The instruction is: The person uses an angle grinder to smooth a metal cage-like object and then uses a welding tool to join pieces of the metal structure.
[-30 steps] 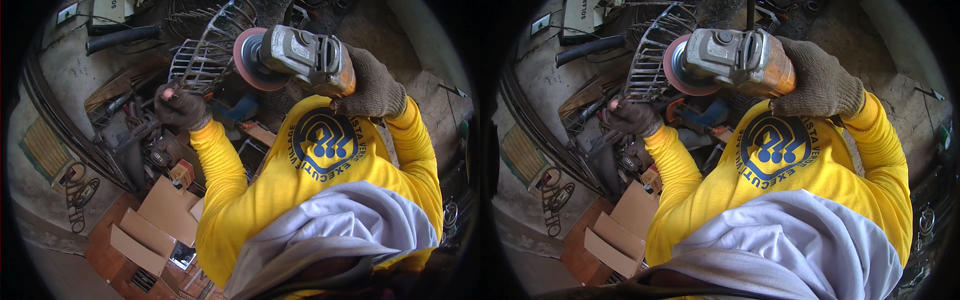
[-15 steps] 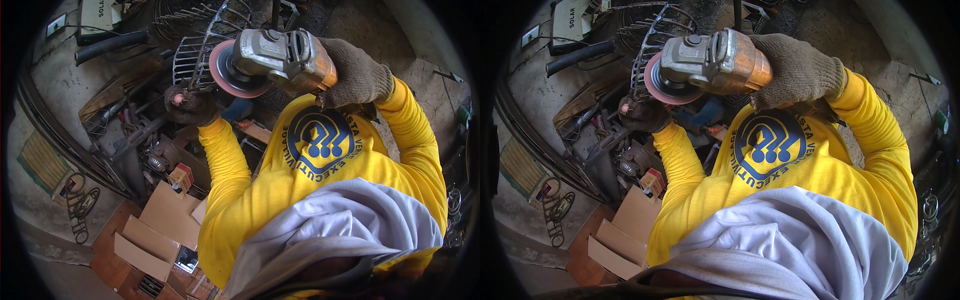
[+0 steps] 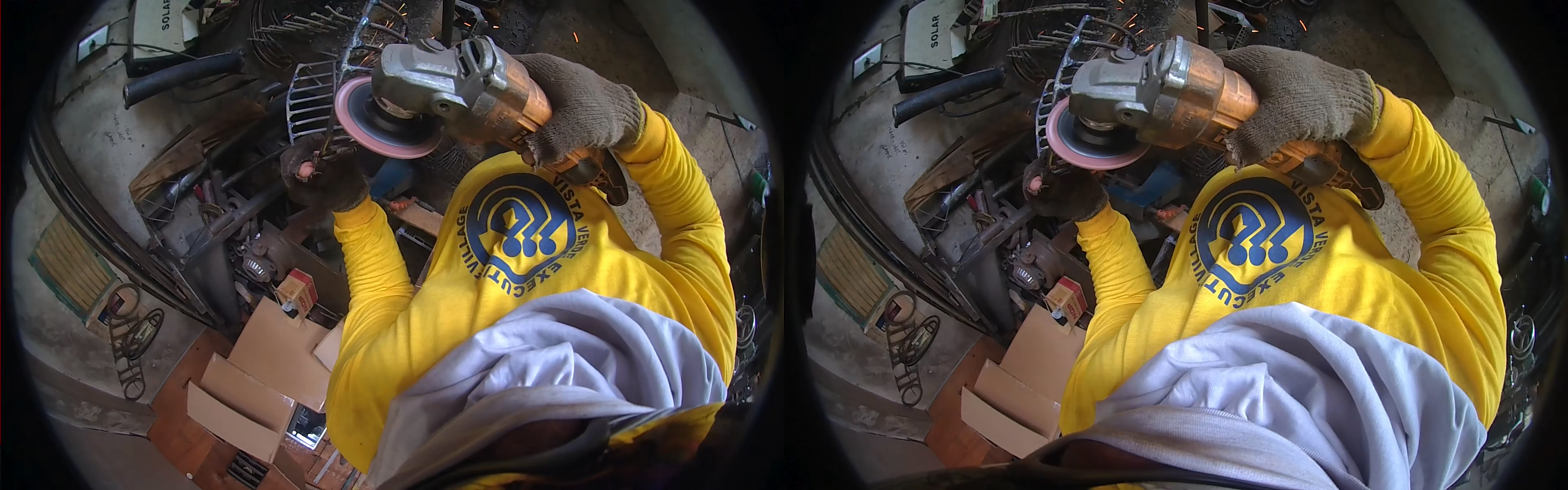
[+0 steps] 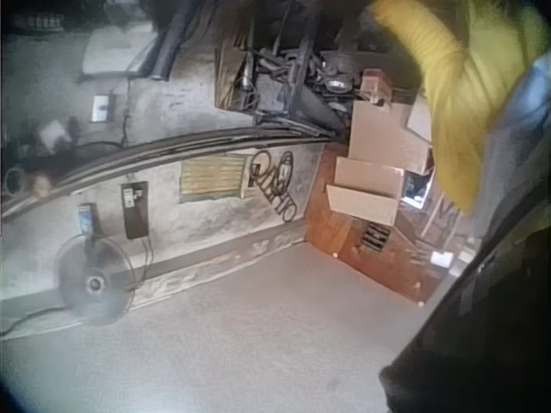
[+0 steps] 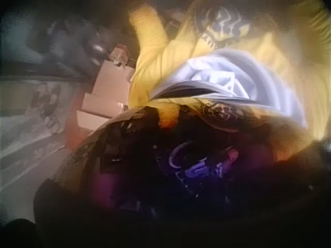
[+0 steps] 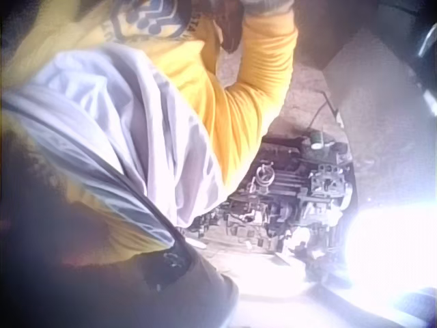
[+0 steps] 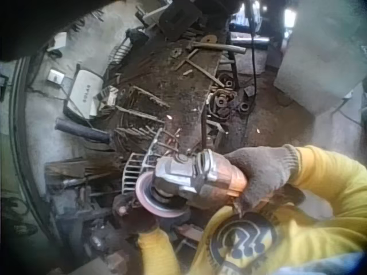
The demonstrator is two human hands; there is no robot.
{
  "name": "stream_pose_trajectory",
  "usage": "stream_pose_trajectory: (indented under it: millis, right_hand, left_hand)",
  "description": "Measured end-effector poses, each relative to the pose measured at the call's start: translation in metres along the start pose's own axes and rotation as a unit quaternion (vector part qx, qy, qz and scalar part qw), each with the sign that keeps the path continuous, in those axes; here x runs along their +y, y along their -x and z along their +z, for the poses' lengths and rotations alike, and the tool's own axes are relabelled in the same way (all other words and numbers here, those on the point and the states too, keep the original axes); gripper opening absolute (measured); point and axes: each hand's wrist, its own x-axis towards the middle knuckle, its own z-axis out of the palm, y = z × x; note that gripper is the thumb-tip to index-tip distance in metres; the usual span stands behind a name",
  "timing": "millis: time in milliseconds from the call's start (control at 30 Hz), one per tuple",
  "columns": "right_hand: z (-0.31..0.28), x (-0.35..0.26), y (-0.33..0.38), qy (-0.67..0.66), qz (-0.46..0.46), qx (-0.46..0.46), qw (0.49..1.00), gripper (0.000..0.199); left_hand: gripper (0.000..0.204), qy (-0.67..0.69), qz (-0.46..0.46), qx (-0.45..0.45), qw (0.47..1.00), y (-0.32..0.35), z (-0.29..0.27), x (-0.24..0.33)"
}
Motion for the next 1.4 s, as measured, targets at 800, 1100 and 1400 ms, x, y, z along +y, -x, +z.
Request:
stream_pose_trajectory:
  millis: [800,1100,1400]
  right_hand:
    - [0.005,-0.01,0.012,0.075,0.053,0.001,0.996,0.093]
    - [0.006,-0.005,0.019,0.086,-0.034,0.034,0.995,0.076]
    - [0.01,-0.006,0.02,0.13,-0.049,0.075,0.987,0.077]
  left_hand:
    - [0.033,-0.287,0.186,-0.044,0.939,-0.004,0.001,0.011]
    - [0.032,-0.235,0.11,-0.046,0.965,0.002,-0.004,-0.014]
    - [0.02,-0.179,-0.04,-0.006,0.983,0.003,-0.02,-0.034]
